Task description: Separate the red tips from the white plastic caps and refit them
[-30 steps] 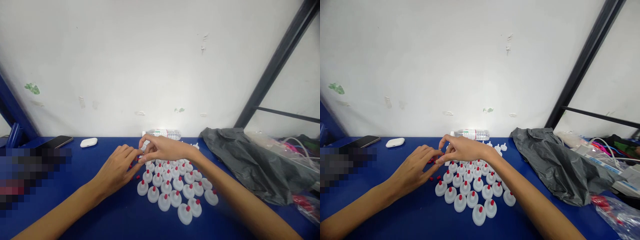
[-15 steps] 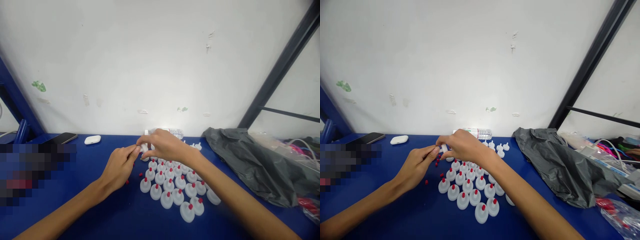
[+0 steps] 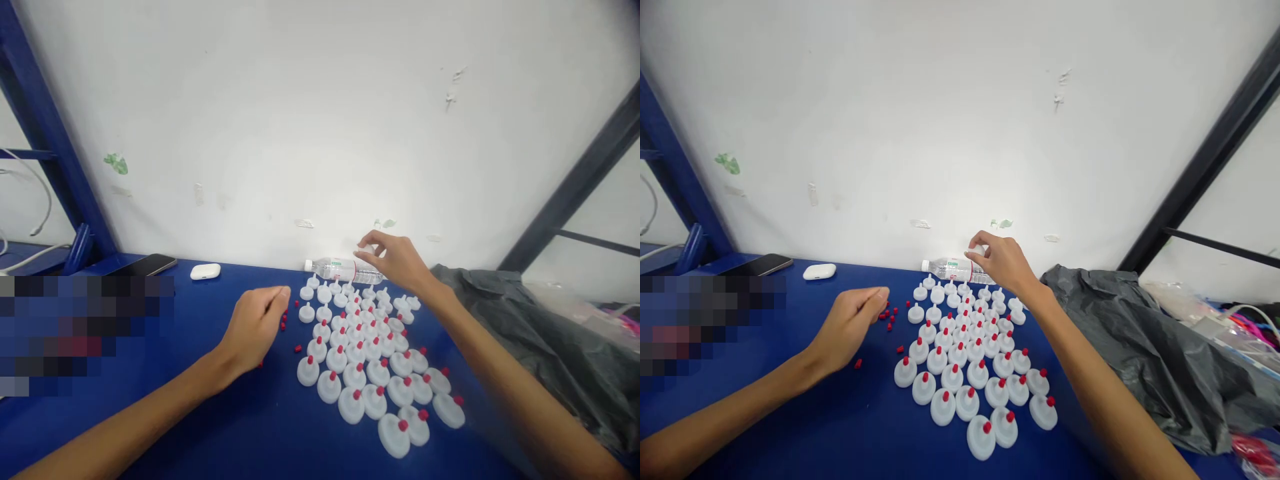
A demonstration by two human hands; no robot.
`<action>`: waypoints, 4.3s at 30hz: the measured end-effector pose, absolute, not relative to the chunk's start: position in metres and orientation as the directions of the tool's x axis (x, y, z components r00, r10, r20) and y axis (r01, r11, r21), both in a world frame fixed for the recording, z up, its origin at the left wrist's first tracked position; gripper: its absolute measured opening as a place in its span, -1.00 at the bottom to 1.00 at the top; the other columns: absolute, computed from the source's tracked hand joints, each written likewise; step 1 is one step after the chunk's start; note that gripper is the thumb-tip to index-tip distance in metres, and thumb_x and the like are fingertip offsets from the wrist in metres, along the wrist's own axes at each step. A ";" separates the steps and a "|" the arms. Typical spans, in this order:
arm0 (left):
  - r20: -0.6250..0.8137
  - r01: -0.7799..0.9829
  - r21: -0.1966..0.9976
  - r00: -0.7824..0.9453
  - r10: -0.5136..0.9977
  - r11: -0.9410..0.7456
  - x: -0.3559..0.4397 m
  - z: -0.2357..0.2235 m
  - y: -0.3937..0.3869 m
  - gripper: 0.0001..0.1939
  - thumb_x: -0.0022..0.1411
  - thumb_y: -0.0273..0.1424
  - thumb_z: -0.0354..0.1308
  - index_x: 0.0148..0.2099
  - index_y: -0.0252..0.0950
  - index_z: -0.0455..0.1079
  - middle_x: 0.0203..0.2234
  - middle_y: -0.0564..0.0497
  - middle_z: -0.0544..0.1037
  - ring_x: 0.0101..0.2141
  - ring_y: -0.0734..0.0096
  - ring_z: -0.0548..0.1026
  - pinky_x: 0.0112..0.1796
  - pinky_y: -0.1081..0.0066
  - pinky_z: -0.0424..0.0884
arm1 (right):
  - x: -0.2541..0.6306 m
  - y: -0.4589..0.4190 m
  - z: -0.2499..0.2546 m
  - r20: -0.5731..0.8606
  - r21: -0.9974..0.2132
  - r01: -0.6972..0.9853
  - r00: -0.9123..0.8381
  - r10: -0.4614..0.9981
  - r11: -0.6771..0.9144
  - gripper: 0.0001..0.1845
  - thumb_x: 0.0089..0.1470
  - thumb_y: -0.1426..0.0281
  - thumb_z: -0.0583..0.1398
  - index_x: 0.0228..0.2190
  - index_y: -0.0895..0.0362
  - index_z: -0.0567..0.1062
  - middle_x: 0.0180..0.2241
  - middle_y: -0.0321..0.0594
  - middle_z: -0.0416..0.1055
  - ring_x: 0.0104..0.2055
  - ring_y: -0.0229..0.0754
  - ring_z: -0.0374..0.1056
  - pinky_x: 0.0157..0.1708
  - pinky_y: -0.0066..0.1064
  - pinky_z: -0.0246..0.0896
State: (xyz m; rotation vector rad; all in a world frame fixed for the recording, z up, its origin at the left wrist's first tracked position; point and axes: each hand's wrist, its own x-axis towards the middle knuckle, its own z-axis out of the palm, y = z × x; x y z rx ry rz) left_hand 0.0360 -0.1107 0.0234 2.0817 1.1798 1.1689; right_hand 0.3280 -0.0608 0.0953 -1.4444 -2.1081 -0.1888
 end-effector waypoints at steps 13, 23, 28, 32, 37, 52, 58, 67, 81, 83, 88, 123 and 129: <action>0.450 0.703 0.162 0.572 0.686 -0.692 0.041 0.015 -0.118 -0.71 0.36 -0.35 -0.08 -0.45 -0.23 0.17 -0.60 0.05 0.32 -0.50 0.33 0.29 -0.46 0.33 0.08 | 0.300 -0.069 0.077 0.047 -0.344 0.755 -0.580 0.813 0.558 -0.76 0.14 0.16 0.29 -0.34 0.07 0.63 -0.35 -0.23 0.58 -0.39 -0.18 0.43 -0.38 -0.36 0.21; 0.335 0.646 -0.020 0.724 0.603 -0.763 0.037 0.014 -0.115 -0.87 0.23 -0.47 0.01 -0.40 -0.23 0.23 -0.48 -0.06 0.43 -0.33 0.18 0.31 -0.31 0.21 0.22 | 0.314 -0.070 0.092 0.038 -0.212 0.884 -0.420 0.907 0.418 -0.77 0.07 0.16 0.33 -0.34 0.05 0.65 -0.33 -0.16 0.62 -0.36 -0.08 0.48 -0.37 -0.28 0.26; 0.371 0.635 0.004 0.717 0.590 -0.773 0.036 0.019 -0.114 -0.84 0.29 -0.47 -0.01 -0.38 -0.24 0.26 -0.45 -0.04 0.47 -0.33 0.20 0.31 -0.28 0.21 0.22 | 0.320 -0.070 0.091 -0.107 -0.221 0.895 -0.416 0.903 0.386 -0.89 0.04 0.28 0.34 -0.45 0.05 0.61 -0.37 -0.18 0.60 -0.37 -0.06 0.48 -0.40 -0.28 0.24; 0.445 0.640 0.013 0.685 0.577 -0.768 0.035 0.020 -0.109 -0.76 0.34 -0.47 -0.06 -0.42 -0.24 0.23 -0.50 -0.03 0.44 -0.37 0.23 0.28 -0.31 0.23 0.20 | 0.321 -0.076 0.100 0.030 -0.248 0.881 -0.409 0.912 0.403 -0.85 0.16 0.24 0.24 -0.36 0.06 0.52 -0.21 -0.16 0.59 -0.24 -0.05 0.47 -0.32 -0.28 0.27; 0.544 0.648 0.040 0.624 0.560 -0.761 0.034 0.021 -0.108 -0.76 0.37 -0.45 -0.08 -0.37 -0.25 0.28 -0.54 0.00 0.38 -0.41 0.25 0.25 -0.33 0.23 0.18 | 0.305 -0.091 0.112 0.089 -0.401 0.789 -0.473 0.877 0.466 -0.84 0.22 0.23 0.17 -0.28 0.06 0.43 -0.16 -0.16 0.56 -0.19 -0.09 0.45 -0.29 -0.33 0.27; 0.609 0.565 0.119 0.607 0.510 -0.816 0.037 0.022 -0.117 -0.85 0.39 -0.29 0.01 -0.15 -0.26 0.30 -0.50 0.09 0.36 -0.46 0.35 0.28 -0.37 0.30 0.19 | 0.260 -0.117 0.105 -0.072 -0.697 0.550 -0.691 0.719 0.459 -0.62 0.17 0.09 0.26 -0.12 0.00 0.29 -0.29 -0.27 0.57 -0.32 -0.16 0.43 -0.41 -0.37 0.25; 0.590 0.530 0.150 0.630 0.505 -0.835 0.036 0.024 -0.120 -0.83 0.42 -0.26 0.00 -0.11 -0.25 0.30 -0.51 0.11 0.37 -0.48 0.38 0.31 -0.38 0.33 0.21 | 0.264 -0.114 0.104 -0.097 -0.750 0.516 -0.705 0.703 0.414 -0.54 0.12 0.04 0.28 -0.09 0.01 0.28 -0.35 -0.29 0.54 -0.34 -0.17 0.42 -0.42 -0.39 0.23; 0.659 0.410 0.121 0.648 0.382 -0.904 0.040 0.024 -0.124 -0.71 0.44 -0.47 -0.11 -0.39 -0.26 0.18 -0.56 0.10 0.31 -0.52 0.44 0.21 -0.44 0.37 0.10 | 0.257 -0.118 0.110 -0.044 -0.695 0.487 -0.763 0.645 0.529 -0.57 0.02 0.13 0.37 -0.12 0.01 0.45 -0.35 -0.35 0.55 -0.42 -0.26 0.37 -0.43 -0.43 0.12; 0.540 0.627 0.094 0.621 0.568 -0.774 0.036 0.028 -0.115 -0.84 0.34 -0.42 -0.02 -0.34 -0.25 0.26 -0.47 0.02 0.41 -0.33 0.28 0.32 -0.35 0.33 0.22 | 0.330 -0.063 0.094 0.058 -0.217 0.831 -0.513 0.856 0.513 -0.76 0.06 0.16 0.34 -0.32 0.06 0.63 -0.22 -0.17 0.56 -0.22 -0.09 0.43 -0.32 -0.37 0.18; 0.467 0.619 0.114 0.657 0.592 -0.777 0.038 0.025 -0.114 -0.85 0.35 -0.43 -0.03 -0.30 -0.26 0.30 -0.41 -0.02 0.44 -0.26 0.23 0.33 -0.27 0.29 0.28 | 0.328 -0.063 0.089 0.022 -0.244 0.821 -0.527 0.849 0.516 -0.78 0.07 0.19 0.34 -0.33 0.07 0.63 -0.24 -0.18 0.57 -0.27 -0.13 0.42 -0.35 -0.38 0.17; 0.380 0.612 0.105 0.703 0.601 -0.784 0.037 0.022 -0.110 -0.83 0.34 -0.43 -0.04 -0.30 -0.27 0.33 -0.33 -0.07 0.46 -0.21 0.18 0.32 -0.19 0.20 0.29 | 0.323 -0.061 0.078 -0.035 -0.344 0.797 -0.539 0.841 0.496 -0.83 0.04 0.23 0.35 -0.37 0.07 0.64 -0.33 -0.22 0.58 -0.32 -0.15 0.45 -0.38 -0.40 0.19; 0.420 0.614 0.098 0.688 0.591 -0.784 0.035 0.021 -0.106 -0.78 0.38 -0.44 -0.06 -0.25 -0.26 0.40 -0.35 -0.04 0.51 -0.24 0.21 0.36 -0.17 0.17 0.25 | 0.355 -0.075 0.115 -0.500 -0.136 0.991 -0.059 0.864 -0.011 -0.87 -0.16 0.28 0.41 -0.48 0.04 0.64 -0.43 -0.19 0.62 -0.24 0.01 0.53 -0.31 -0.29 0.28; 0.417 0.616 0.100 0.687 0.595 -0.781 0.034 0.021 -0.107 -0.77 0.40 -0.43 -0.08 -0.22 -0.28 0.40 -0.32 -0.06 0.50 -0.23 0.22 0.35 -0.16 0.16 0.25 | 0.344 -0.073 0.104 -0.611 -0.095 0.995 -0.033 0.791 -0.033 -0.66 -0.37 0.16 0.50 -0.52 0.09 0.64 -0.51 -0.18 0.59 -0.29 -0.01 0.52 -0.35 -0.33 0.31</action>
